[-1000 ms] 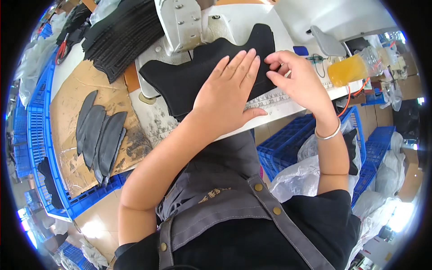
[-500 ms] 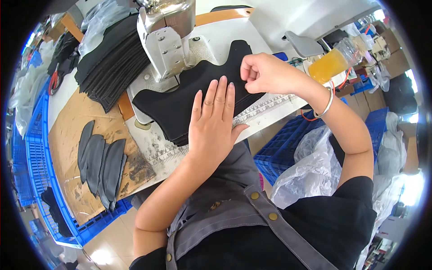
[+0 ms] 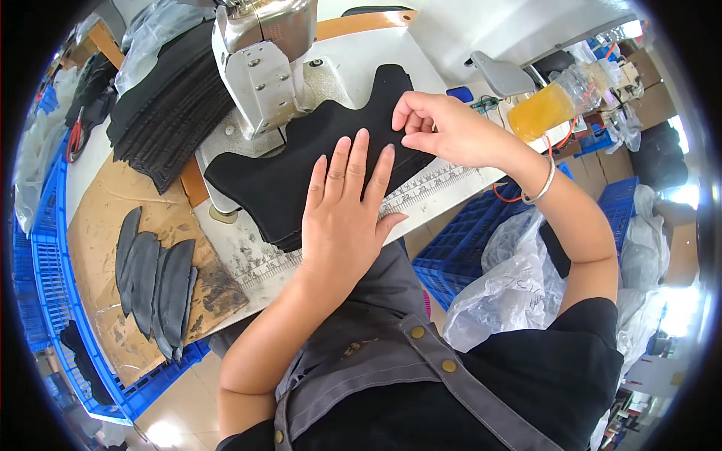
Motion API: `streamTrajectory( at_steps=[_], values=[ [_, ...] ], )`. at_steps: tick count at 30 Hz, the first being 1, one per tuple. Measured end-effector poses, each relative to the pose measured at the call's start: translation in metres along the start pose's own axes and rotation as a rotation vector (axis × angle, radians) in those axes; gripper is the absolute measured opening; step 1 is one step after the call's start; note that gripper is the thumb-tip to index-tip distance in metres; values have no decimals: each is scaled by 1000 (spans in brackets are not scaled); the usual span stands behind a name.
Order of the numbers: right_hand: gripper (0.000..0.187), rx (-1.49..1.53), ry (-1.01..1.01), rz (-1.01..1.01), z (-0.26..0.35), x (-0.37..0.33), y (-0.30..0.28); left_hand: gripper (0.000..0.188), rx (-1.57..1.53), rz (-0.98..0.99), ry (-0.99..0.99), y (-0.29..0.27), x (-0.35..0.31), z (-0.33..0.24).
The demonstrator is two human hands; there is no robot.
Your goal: The recorder is using an industrial sewing machine to stitch together black fabric or leather pieces for shoe manufacturing.
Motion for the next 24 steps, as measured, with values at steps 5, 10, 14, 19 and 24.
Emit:
streamTrajectory(
  at_steps=[5, 10, 14, 19, 24],
  values=[
    [15, 53, -43, -55, -4, -4, 1, 71, 1, 46, 0, 0, 1, 0],
    [15, 1, -75, -86, -5, -7, 3, 74, -12, 23, 1, 0, 1, -1],
    [15, 26, -47, -105, -5, -10, 2, 70, -22, 11, 4, -1, 2, -1],
    [26, -147, -245, -313, -5, -11, 4, 72, -40, 14, -21, -6, 4, -1],
    [49, -234, -13, -409, -7, -22, 4, 70, -95, 7, 27, -5, 9, 2]
  ],
)
Point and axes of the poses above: each hand's wrist, its own x-axis towards the middle knuckle, its own y-axis out of the palm, z = x × y, the point moved 3 cm from there along x, towards the middle knuckle, and after that the axes turned 4 degrees about -z, right-handed, at the moved point
